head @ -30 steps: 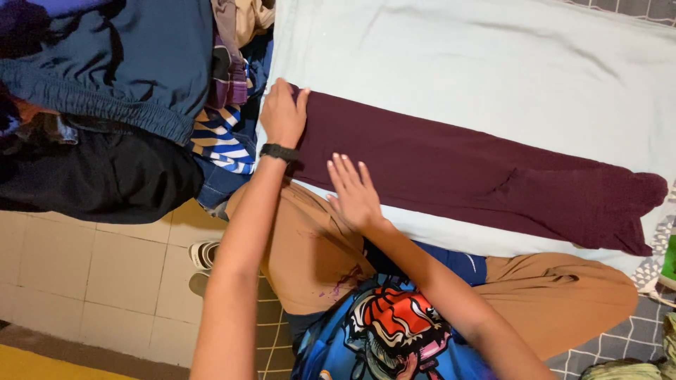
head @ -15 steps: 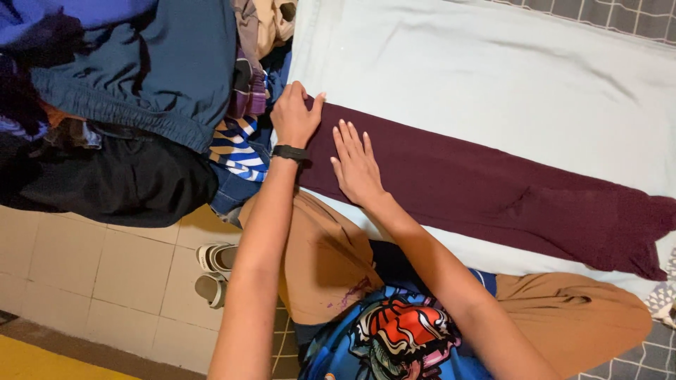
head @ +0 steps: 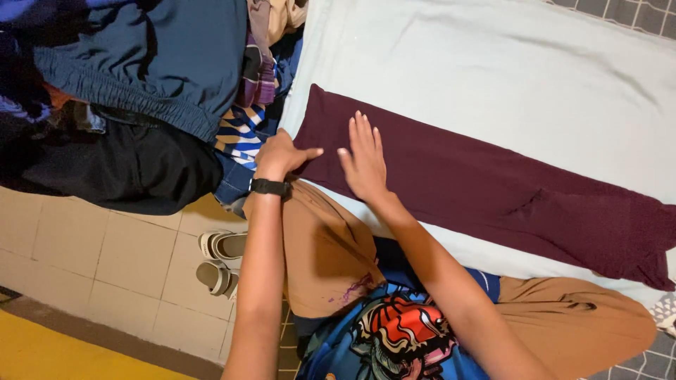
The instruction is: The person irons a maroon t-shirt and a pair of dark blue shorts on a bed using a green and white iron. After ironing, the person folds the t-shirt and places it aside, then proceeds to iron the shorts.
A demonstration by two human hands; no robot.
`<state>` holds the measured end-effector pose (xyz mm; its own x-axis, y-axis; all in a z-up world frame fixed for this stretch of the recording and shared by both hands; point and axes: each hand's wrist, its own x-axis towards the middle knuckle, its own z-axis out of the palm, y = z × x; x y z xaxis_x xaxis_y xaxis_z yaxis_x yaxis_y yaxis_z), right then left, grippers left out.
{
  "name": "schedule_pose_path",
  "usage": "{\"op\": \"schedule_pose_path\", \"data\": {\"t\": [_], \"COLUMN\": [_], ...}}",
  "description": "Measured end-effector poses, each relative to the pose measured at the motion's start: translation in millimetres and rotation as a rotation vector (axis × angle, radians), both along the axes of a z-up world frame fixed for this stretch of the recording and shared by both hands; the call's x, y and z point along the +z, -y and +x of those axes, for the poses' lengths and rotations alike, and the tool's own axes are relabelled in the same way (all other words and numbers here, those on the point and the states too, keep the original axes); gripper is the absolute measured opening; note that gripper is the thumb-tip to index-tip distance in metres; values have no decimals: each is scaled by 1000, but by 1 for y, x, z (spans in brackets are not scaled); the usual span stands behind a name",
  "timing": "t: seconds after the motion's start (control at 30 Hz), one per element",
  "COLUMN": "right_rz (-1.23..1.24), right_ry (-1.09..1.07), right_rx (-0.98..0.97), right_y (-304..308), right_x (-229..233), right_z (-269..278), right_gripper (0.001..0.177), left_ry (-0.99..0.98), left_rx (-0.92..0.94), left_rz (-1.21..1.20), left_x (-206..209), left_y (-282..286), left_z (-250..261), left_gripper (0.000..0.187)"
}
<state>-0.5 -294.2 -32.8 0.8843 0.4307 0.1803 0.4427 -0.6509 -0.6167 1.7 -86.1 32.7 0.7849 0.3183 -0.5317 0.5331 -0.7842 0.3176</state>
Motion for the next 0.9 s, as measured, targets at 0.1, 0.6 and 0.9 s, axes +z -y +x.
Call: {"op": "schedule_pose_path", "data": {"t": [0.1, 0.6, 0.9], "right_rz": [455, 1081, 1341], "right_ry": [-185, -747, -949], "right_rx": [-98, -284, -191], "right_y": [31, 108, 126], "right_x": [4, -6, -2], "right_z": [-11, -19, -10], "right_gripper": [57, 52, 47], "left_ry": [-28, 325, 294], "left_rx": [-45, 274, 237], "left_rz": [45, 197, 206], "left_x": [-1, -48, -36], "left_y": [0, 31, 43], "left_z": [-3, -29, -25], "left_gripper": [84, 76, 30]}}
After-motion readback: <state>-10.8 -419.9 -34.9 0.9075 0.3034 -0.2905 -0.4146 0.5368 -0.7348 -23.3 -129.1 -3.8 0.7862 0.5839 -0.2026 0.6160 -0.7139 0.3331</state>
